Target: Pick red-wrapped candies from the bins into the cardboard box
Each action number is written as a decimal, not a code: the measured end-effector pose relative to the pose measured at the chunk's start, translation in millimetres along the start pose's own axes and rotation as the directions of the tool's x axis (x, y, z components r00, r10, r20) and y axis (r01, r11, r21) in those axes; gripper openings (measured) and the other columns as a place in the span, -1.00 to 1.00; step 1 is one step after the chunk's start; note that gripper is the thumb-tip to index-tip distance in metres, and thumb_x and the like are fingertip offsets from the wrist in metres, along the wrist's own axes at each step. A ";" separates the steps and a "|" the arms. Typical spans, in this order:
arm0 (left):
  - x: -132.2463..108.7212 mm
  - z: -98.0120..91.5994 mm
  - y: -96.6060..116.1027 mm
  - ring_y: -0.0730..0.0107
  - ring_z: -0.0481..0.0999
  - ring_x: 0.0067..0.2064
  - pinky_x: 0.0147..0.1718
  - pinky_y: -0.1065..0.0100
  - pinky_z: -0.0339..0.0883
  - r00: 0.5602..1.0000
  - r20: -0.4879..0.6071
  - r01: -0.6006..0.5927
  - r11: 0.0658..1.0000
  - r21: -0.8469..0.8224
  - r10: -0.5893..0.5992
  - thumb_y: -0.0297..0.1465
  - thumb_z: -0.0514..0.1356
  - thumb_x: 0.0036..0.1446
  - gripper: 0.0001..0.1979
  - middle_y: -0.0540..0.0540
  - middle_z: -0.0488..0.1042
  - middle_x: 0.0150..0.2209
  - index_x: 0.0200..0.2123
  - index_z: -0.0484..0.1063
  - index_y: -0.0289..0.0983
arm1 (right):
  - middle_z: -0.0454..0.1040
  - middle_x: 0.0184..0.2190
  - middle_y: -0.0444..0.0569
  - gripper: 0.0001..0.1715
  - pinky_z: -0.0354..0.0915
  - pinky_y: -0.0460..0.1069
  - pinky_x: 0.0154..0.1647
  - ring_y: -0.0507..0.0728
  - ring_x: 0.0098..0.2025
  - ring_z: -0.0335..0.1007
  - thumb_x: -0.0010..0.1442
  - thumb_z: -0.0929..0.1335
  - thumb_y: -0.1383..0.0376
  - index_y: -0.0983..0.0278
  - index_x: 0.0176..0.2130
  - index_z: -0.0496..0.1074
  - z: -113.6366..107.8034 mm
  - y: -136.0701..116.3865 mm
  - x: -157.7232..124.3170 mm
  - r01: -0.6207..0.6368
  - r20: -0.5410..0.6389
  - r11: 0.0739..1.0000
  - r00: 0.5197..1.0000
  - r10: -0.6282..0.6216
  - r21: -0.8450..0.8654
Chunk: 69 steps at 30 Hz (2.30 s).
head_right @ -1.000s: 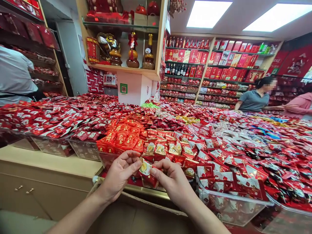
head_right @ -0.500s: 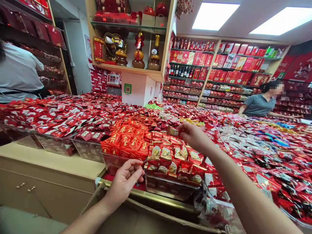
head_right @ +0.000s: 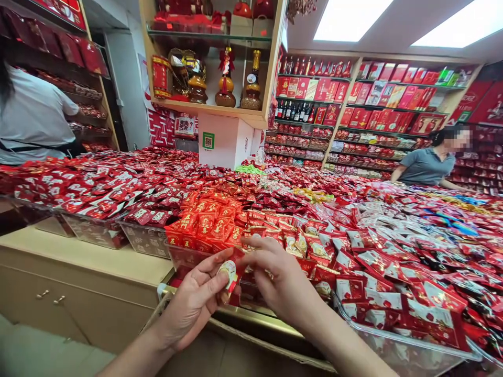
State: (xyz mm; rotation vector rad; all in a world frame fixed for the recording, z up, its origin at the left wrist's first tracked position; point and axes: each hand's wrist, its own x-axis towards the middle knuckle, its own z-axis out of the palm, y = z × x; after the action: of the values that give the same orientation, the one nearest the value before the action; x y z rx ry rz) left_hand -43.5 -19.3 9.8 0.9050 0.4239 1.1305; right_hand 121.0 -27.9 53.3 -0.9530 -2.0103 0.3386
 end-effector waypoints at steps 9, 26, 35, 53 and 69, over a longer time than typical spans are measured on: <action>-2.2 1.0 -16.5 0.41 0.41 -0.11 -0.11 0.42 0.29 0.951 0.025 -0.298 0.898 0.325 0.307 -0.51 0.20 0.02 -0.56 -0.06 0.42 -0.14 -0.02 0.17 -0.18 | 0.31 -0.41 -0.14 -0.73 0.29 -0.09 -0.42 0.02 -0.38 0.28 0.05 0.37 0.22 0.20 -0.29 0.19 34.3 6.0 -23.1 -0.349 -0.023 0.762 0.903 0.429 0.546; 3.1 -14.9 -26.3 0.53 0.43 -0.35 -0.26 0.34 0.32 0.904 0.069 -0.388 0.743 0.546 0.421 -0.47 0.06 0.12 -0.50 -0.08 0.26 -0.11 0.09 -0.04 -0.04 | 0.24 -0.73 -0.25 -0.83 -0.03 -0.19 -0.76 -0.09 -0.72 0.12 -0.05 0.34 0.47 0.32 -0.54 0.23 -48.3 77.7 84.1 -0.622 -0.217 0.751 0.720 0.659 0.222; 2.4 -19.3 -28.8 0.50 0.41 -0.37 -0.27 0.33 0.33 0.918 0.140 -0.361 0.636 0.683 0.371 -0.51 0.03 0.11 -0.60 -0.10 0.29 -0.15 0.03 0.10 -0.17 | 0.24 -0.67 -0.27 -0.87 0.10 -0.18 -0.70 -0.11 -0.71 0.11 0.11 0.31 0.40 0.37 -0.47 0.30 -39.2 109.3 72.2 -0.708 -0.147 0.675 0.705 0.694 -0.209; 24.2 -32.6 -33.4 0.56 0.34 -0.46 -0.39 0.41 0.34 0.900 0.192 -0.352 0.394 0.849 0.392 -0.50 0.03 0.10 -0.68 -0.14 0.25 -0.04 -0.04 0.24 -0.22 | 0.49 -0.45 -0.01 -0.73 0.21 -0.03 -0.40 0.17 -0.38 0.38 -0.14 0.40 0.36 0.29 -0.31 0.46 19.1 44.6 67.3 -0.174 0.129 0.922 0.964 0.231 -0.346; 65.9 0.9 0.3 0.22 0.34 -0.26 -0.30 0.28 0.25 0.875 0.364 -0.241 -0.365 0.899 0.318 -0.37 0.13 0.08 -0.87 -0.09 0.42 -0.38 -0.35 0.47 -0.23 | 0.38 -0.54 -0.11 -0.68 0.20 -0.12 -0.56 -0.01 -0.54 0.26 -0.11 0.38 0.18 0.34 -0.36 0.34 -69.5 63.2 41.9 -0.462 -0.266 0.869 0.828 0.494 0.179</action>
State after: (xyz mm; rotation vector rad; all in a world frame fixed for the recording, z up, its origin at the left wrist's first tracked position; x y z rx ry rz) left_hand -16.7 40.1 19.8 2.7205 1.3864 1.0630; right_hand 193.9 37.6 84.5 -1.3520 -1.4385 0.5325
